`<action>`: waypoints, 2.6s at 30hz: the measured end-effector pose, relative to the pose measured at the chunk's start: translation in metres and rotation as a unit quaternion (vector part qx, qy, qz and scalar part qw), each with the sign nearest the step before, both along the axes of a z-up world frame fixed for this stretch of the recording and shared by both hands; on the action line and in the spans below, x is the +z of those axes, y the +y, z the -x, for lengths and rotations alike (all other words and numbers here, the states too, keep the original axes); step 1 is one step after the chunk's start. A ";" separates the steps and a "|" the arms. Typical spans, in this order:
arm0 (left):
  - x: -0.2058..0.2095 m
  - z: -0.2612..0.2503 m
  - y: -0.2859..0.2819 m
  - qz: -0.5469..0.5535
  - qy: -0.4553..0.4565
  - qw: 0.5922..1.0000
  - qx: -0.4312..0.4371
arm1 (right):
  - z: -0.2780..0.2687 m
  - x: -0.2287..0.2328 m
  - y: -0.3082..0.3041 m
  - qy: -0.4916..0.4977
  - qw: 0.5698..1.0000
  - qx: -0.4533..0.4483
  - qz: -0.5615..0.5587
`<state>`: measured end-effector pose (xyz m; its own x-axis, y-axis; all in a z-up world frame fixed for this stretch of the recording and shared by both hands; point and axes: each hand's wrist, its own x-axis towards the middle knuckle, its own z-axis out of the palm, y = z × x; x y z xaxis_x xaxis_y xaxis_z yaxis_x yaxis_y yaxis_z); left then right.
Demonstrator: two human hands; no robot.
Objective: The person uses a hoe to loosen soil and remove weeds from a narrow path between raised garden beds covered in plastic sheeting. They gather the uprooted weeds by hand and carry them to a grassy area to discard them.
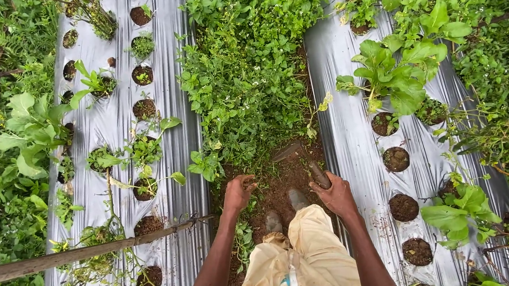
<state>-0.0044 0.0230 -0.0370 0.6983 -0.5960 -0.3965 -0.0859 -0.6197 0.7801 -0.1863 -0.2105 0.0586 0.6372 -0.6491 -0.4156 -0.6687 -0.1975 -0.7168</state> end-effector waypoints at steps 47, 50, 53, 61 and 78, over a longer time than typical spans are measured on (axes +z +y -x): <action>-0.147 0.045 0.032 -0.014 0.111 0.979 0.171 | 0.032 -0.084 -0.079 0.045 0.997 -0.046 -0.045; -0.154 0.058 0.027 -0.002 0.137 0.967 0.213 | 0.027 -0.101 -0.103 0.062 0.996 -0.031 -0.054; -0.158 0.063 0.012 -0.017 0.139 0.961 0.237 | 0.011 -0.099 -0.127 0.076 0.994 -0.015 -0.075; -0.179 0.053 -0.061 -0.148 0.092 0.967 0.187 | -0.031 -0.139 -0.200 0.112 0.989 0.036 -0.095; -0.304 0.029 -0.124 -0.234 0.168 0.953 0.096 | -0.072 -0.328 -0.170 0.124 0.954 -0.177 -0.207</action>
